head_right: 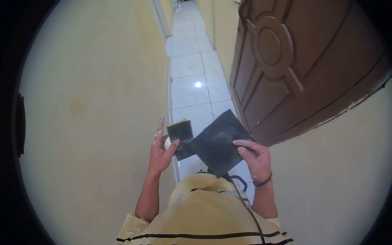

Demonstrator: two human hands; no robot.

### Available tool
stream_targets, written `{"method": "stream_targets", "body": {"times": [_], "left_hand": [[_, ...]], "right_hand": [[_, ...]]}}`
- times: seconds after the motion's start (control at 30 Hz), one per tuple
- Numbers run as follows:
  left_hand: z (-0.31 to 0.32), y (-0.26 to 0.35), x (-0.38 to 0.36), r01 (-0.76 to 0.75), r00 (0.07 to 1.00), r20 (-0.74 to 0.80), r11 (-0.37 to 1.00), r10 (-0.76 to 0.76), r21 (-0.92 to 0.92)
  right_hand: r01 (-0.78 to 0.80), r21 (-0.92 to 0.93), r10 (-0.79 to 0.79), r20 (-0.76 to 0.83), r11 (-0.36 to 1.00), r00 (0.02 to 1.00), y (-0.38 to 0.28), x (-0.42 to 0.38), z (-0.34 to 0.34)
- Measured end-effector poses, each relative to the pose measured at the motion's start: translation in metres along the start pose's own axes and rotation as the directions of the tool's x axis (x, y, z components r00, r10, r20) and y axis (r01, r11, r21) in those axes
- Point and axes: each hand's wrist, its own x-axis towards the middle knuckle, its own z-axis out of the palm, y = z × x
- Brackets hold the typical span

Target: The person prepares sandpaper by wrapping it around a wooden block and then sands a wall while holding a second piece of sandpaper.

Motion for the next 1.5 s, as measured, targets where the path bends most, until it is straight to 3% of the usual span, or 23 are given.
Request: {"method": "stream_targets", "body": {"times": [0.13, 0.2, 0.23, 0.27, 0.37, 0.5, 0.63, 0.83, 0.93, 1.03, 1.13, 1.23, 1.3, 1.37, 1.47, 1.5], "left_hand": [[-0.01, 0.004, 0.044, 0.05, 0.998, 0.04, 0.99, -0.046, -0.13], [-0.02, 0.001, 0.082, 0.093, 0.994, 0.063, 0.985, -0.084, -0.142], [-0.02, 0.007, 0.101, 0.123, 0.992, 0.019, 0.971, -0.122, -0.207], [-0.005, 0.027, 0.005, 0.058, 0.998, 0.006, 0.98, -0.058, -0.193], [-0.005, 0.031, 0.003, 0.006, 0.998, 0.066, 0.985, 0.006, -0.174], [-0.005, 0.028, 0.014, 0.035, 0.993, 0.118, 0.921, 0.012, -0.389], [-0.024, 0.024, 0.033, 0.169, 0.966, 0.254, 0.85, -0.042, -0.499], [-0.012, 0.005, 0.061, 0.227, 0.914, 0.401, 0.895, -0.06, -0.384], [-0.017, 0.024, 0.06, 0.214, 0.878, 0.475, 0.931, -0.051, -0.295], [-0.025, 0.028, 0.066, 0.254, 0.798, 0.602, 0.916, -0.016, -0.312], [-0.029, 0.023, 0.072, 0.283, 0.761, 0.648, 0.91, -0.022, -0.302], [-0.023, 0.045, 0.069, 0.303, 0.744, 0.669, 0.898, -0.012, -0.32], [-0.027, 0.052, 0.069, 0.269, 0.739, 0.674, 0.922, -0.012, -0.279], [-0.029, 0.053, 0.068, 0.223, 0.737, 0.676, 0.942, 0.005, -0.25], [-0.028, 0.061, 0.072, 0.158, 0.73, 0.682, 0.961, 0.041, -0.228], [-0.029, 0.064, 0.073, 0.158, 0.726, 0.687, 0.963, 0.036, -0.218]], "right_hand": [[-0.028, 0.068, 0.02, 0.102, 0.997, 0.995, 0.002, 0.057, 0.019], [-0.012, 0.016, 0.009, 0.165, 1.0, 0.986, 0.005, 0.106, 0.026], [-0.023, 0.029, 0.017, 0.178, 0.999, 0.984, 0.008, 0.131, 0.033], [0.026, 0.053, -0.037, 0.217, 0.998, 0.976, -0.002, 0.045, 0.01], [0.107, 0.059, -0.118, 0.222, 0.993, 0.968, -0.005, 0.044, 0.011], [0.095, -0.092, -0.07, 0.245, 0.991, 0.967, -0.024, 0.048, 0.027], [0.212, -0.235, -0.184, 0.137, 0.949, 0.973, -0.042, 0.033, 0.048], [0.178, -0.256, -0.221, -0.147, 0.95, 0.964, -0.001, 0.002, 0.029], [0.253, -0.381, -0.32, -0.122, 0.889, 0.94, -0.018, -0.023, 0.042], [0.275, -0.219, -0.316, -0.183, 0.936, 0.931, -0.021, -0.026, 0.064], [0.303, -0.323, -0.399, -0.289, 0.896, 0.871, -0.023, -0.026, 0.086], [0.25, -0.532, -0.439, -0.263, 0.809, 0.859, -0.031, -0.031, 0.079], [0.146, -0.366, -0.293, -0.387, 0.919, 0.874, -0.031, -0.036, 0.091], [0.121, -0.334, -0.267, -0.436, 0.935, 0.859, -0.033, -0.039, 0.1], [0.212, -0.359, -0.361, -0.42, 0.909, 0.833, -0.044, -0.035, 0.105], [0.254, -0.257, -0.344, -0.411, 0.932, 0.844, -0.043, -0.036, 0.107]]}}
